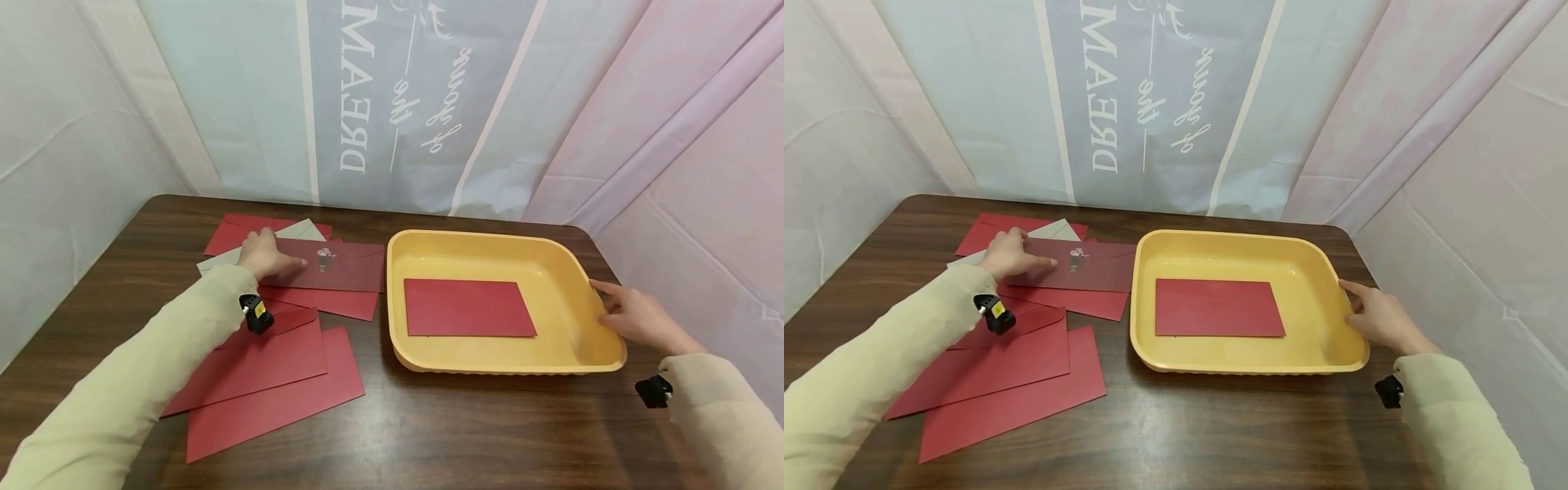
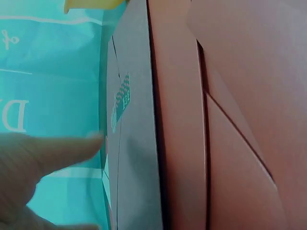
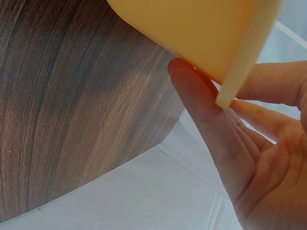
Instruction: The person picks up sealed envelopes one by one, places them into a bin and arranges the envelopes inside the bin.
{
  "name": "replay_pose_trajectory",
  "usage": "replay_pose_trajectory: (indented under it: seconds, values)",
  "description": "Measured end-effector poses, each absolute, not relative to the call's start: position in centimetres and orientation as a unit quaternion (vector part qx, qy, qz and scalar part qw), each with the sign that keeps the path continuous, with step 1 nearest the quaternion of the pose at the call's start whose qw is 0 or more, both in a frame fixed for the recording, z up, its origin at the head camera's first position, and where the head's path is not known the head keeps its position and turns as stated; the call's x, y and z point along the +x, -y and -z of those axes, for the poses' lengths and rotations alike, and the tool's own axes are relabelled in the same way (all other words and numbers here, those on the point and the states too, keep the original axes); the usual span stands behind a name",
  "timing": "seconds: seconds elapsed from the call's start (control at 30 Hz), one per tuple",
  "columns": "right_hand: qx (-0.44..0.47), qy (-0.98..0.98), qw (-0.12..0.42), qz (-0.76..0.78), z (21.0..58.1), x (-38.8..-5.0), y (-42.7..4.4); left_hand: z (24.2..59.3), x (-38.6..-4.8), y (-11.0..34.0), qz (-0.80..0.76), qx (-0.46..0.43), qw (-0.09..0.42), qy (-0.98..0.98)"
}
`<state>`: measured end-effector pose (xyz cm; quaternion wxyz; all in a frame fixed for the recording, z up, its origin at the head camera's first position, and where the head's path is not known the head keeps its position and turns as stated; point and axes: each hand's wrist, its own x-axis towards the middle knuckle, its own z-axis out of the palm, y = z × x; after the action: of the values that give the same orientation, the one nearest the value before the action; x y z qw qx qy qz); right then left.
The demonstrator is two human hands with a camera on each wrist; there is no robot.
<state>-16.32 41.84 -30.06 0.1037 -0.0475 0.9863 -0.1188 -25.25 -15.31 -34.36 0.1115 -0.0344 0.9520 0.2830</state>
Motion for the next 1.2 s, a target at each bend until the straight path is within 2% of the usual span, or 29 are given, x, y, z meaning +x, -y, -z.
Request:
replay_pose_trajectory:
  seconds: [0.13,0.4,0.67,1.2]
  values:
    - [-0.049,-0.987,0.104,0.116,30.1,-16.5,-41.9,34.4,-25.2,15.0,-0.253,-0.05,0.135,-0.957]
    - [-0.053,-0.986,0.103,0.122,30.1,-16.6,-41.9,34.6,-25.5,14.7,-0.244,-0.057,0.128,-0.96]
    - [-0.05,-0.986,0.101,0.121,30.1,-16.6,-41.8,35.0,-26.3,14.5,-0.219,-0.077,0.147,-0.962]
    - [-0.048,-0.986,0.099,0.124,30.2,-16.4,-41.8,35.5,-26.5,13.9,-0.2,-0.105,0.117,-0.967]
